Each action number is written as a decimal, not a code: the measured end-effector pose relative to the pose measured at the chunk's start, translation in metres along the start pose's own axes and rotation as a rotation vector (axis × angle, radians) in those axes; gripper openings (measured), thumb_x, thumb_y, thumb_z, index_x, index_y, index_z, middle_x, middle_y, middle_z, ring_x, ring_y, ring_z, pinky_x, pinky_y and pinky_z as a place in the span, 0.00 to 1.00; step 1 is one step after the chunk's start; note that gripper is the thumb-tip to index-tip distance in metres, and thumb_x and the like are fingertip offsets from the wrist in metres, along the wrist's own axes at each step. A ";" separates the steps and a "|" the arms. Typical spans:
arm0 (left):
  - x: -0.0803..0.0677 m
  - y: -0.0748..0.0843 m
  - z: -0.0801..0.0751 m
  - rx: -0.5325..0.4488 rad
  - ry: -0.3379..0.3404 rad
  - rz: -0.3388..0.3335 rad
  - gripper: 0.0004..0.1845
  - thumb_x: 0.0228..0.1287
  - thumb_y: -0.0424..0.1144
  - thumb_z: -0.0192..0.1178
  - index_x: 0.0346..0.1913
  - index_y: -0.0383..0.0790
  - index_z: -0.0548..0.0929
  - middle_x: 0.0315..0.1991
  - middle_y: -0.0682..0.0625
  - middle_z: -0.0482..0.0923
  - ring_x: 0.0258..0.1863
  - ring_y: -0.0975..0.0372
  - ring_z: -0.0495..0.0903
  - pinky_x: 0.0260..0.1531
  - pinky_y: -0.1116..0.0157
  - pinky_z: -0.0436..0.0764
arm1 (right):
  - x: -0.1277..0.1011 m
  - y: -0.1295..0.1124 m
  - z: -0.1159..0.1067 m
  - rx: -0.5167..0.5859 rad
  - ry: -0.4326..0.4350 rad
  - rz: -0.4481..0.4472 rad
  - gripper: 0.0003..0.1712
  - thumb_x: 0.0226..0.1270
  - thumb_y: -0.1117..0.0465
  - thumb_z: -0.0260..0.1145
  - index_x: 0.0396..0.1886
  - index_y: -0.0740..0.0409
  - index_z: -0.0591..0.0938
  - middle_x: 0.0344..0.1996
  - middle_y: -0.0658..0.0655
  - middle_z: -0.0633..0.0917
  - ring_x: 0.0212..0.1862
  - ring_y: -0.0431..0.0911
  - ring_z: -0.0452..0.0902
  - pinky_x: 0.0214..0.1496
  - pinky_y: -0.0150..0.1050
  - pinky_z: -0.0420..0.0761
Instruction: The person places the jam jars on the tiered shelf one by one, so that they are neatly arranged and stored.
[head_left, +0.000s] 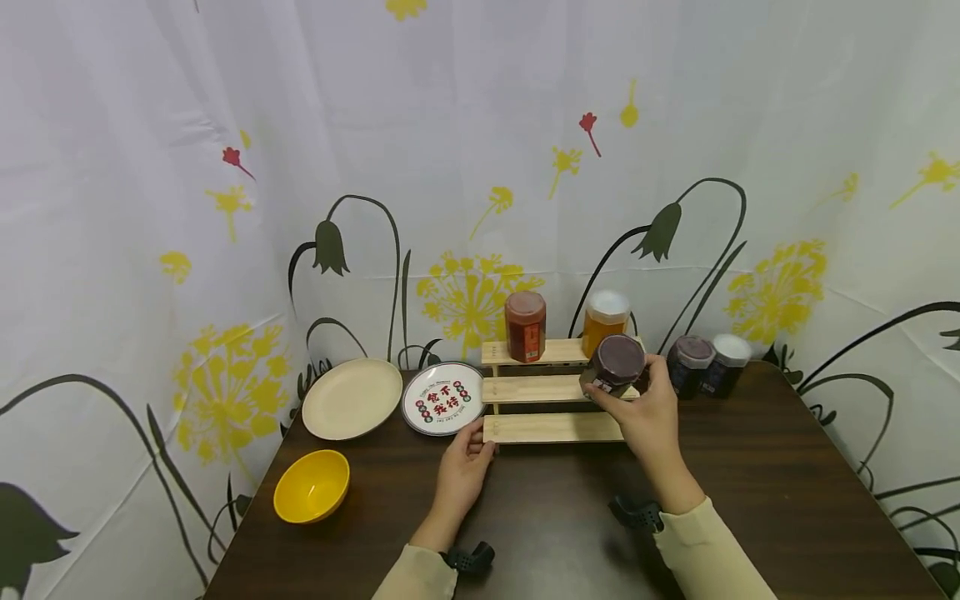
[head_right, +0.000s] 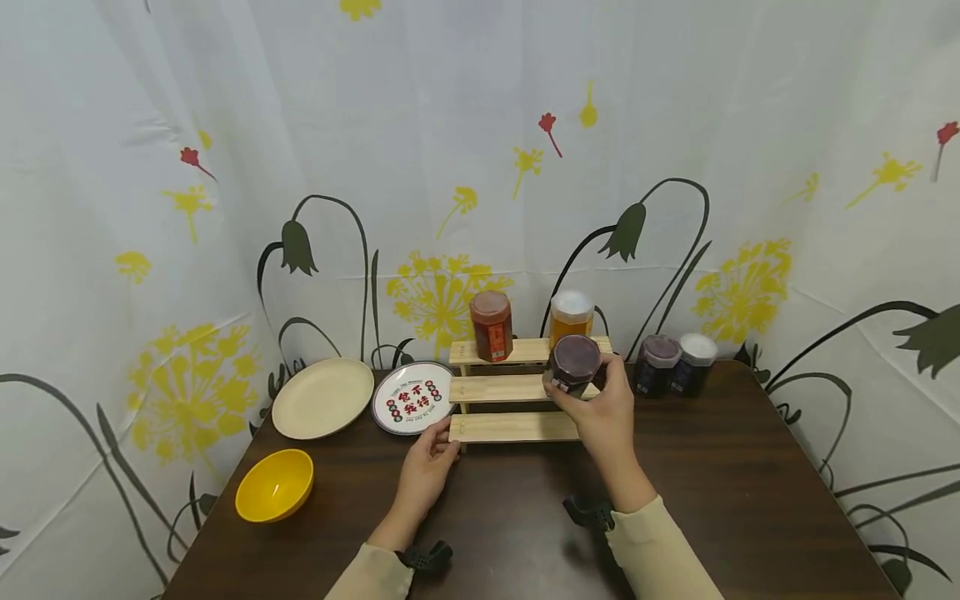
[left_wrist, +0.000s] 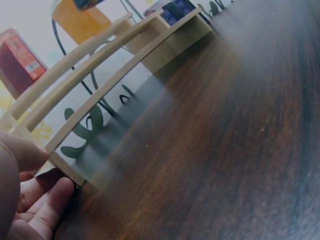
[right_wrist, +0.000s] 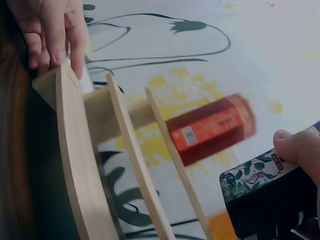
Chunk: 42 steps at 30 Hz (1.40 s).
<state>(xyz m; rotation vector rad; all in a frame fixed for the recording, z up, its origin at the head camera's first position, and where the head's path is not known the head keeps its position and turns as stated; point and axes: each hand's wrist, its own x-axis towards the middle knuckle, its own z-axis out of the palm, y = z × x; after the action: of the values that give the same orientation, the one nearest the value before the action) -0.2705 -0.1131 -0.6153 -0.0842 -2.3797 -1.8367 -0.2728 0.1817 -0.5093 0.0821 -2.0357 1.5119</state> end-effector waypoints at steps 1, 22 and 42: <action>0.000 0.000 0.000 0.007 -0.001 -0.002 0.25 0.76 0.32 0.67 0.73 0.34 0.79 0.51 0.39 0.87 0.42 0.63 0.85 0.41 0.72 0.86 | 0.000 0.001 0.004 0.006 -0.009 -0.002 0.44 0.50 0.61 0.92 0.64 0.58 0.76 0.58 0.51 0.84 0.61 0.38 0.81 0.62 0.30 0.79; -0.003 -0.003 0.005 -0.022 -0.013 -0.009 0.25 0.76 0.32 0.67 0.72 0.31 0.79 0.51 0.38 0.87 0.41 0.64 0.84 0.39 0.72 0.85 | -0.008 0.027 0.070 0.041 -0.118 0.087 0.45 0.52 0.61 0.91 0.66 0.60 0.75 0.64 0.63 0.83 0.65 0.59 0.85 0.66 0.58 0.86; 0.001 0.000 0.001 -0.014 0.001 -0.011 0.25 0.76 0.32 0.67 0.72 0.32 0.79 0.51 0.38 0.87 0.42 0.61 0.84 0.40 0.72 0.85 | -0.005 0.031 0.070 0.057 -0.293 0.146 0.46 0.62 0.68 0.80 0.77 0.58 0.67 0.73 0.65 0.75 0.77 0.62 0.72 0.79 0.66 0.72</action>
<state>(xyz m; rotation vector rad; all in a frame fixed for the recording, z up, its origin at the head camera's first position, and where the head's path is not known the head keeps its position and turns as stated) -0.2717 -0.1125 -0.6153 -0.0713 -2.3713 -1.8582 -0.3106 0.1286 -0.5507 0.1919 -2.2684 1.7339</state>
